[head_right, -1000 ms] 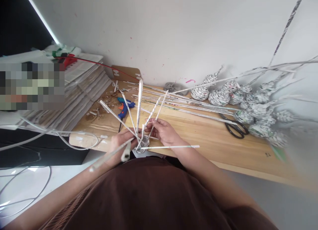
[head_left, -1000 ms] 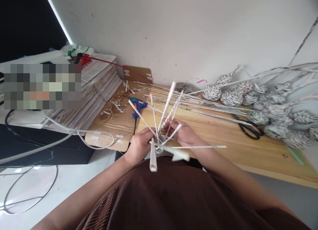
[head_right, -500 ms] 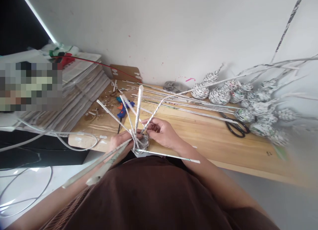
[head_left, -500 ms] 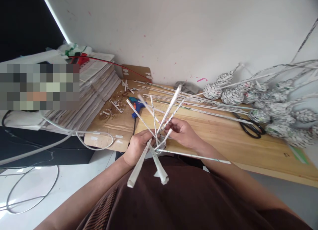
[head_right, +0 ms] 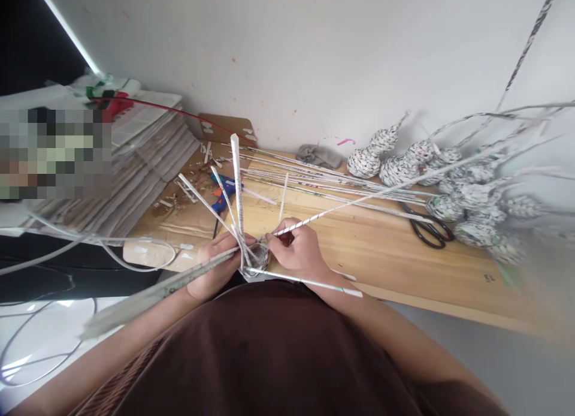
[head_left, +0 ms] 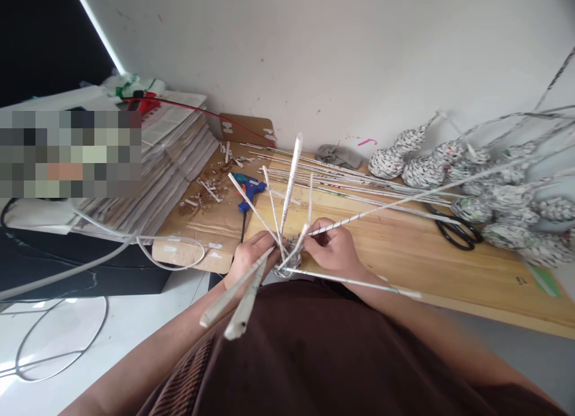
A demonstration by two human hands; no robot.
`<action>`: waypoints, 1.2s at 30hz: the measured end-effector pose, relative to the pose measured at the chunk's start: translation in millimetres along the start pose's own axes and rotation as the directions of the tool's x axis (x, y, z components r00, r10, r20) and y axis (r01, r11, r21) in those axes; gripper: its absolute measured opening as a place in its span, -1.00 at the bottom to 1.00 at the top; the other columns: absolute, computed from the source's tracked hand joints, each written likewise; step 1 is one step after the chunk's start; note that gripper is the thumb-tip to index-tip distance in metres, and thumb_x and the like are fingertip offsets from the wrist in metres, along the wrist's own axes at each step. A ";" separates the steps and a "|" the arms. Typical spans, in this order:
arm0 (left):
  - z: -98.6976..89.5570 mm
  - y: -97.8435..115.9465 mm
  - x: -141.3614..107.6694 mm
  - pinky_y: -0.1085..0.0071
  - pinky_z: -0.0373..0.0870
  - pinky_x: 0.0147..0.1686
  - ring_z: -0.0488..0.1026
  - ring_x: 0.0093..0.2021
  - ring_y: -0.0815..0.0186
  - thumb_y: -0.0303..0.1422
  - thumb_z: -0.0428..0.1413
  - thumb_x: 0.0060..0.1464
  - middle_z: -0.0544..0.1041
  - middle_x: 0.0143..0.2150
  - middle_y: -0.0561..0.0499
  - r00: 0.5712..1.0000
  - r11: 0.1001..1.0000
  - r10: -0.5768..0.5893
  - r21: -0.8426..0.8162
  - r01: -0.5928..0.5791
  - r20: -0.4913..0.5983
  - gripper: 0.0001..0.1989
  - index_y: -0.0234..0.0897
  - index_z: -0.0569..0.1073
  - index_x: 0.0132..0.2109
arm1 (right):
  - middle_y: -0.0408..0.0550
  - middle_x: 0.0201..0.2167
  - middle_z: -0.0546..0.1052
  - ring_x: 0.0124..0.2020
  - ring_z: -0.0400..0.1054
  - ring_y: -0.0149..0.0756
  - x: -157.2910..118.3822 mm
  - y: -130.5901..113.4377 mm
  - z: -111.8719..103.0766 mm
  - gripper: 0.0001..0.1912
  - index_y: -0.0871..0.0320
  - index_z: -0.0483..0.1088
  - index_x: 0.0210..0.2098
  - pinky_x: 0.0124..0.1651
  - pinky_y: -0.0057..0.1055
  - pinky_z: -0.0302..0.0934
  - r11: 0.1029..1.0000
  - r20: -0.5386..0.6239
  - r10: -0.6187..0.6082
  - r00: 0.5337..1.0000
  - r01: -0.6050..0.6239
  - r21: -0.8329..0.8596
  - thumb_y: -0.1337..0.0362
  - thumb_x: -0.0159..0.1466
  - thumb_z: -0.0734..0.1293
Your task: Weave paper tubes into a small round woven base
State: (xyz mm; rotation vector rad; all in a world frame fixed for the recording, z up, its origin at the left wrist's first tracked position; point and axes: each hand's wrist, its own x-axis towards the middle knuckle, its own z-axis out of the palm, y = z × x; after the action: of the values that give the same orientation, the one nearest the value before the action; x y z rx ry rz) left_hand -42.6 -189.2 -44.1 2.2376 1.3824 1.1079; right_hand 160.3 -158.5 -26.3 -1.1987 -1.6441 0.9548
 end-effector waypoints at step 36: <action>0.3 4.4 3.1 0.36 0.49 -0.11 0.54 -0.17 0.24 -0.40 0.13 0.17 0.61 -0.24 -0.05 0.997 0.998 -0.014 0.065 0.019 -0.077 -0.89 -0.23 0.57 -0.27 | 0.00 -0.18 0.63 -0.15 0.49 -0.17 -15.5 -3.9 1.8 -0.72 0.04 0.55 -0.04 -0.02 -0.23 0.36 0.947 0.262 -0.225 0.939 0.274 -0.170 0.33 0.29 0.32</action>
State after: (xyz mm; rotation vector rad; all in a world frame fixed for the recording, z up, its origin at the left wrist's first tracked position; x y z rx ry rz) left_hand -38.8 -188.7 -40.3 2.2461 1.4857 1.1708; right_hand 160.0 -174.6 -26.3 -1.0007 -2.0749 0.8066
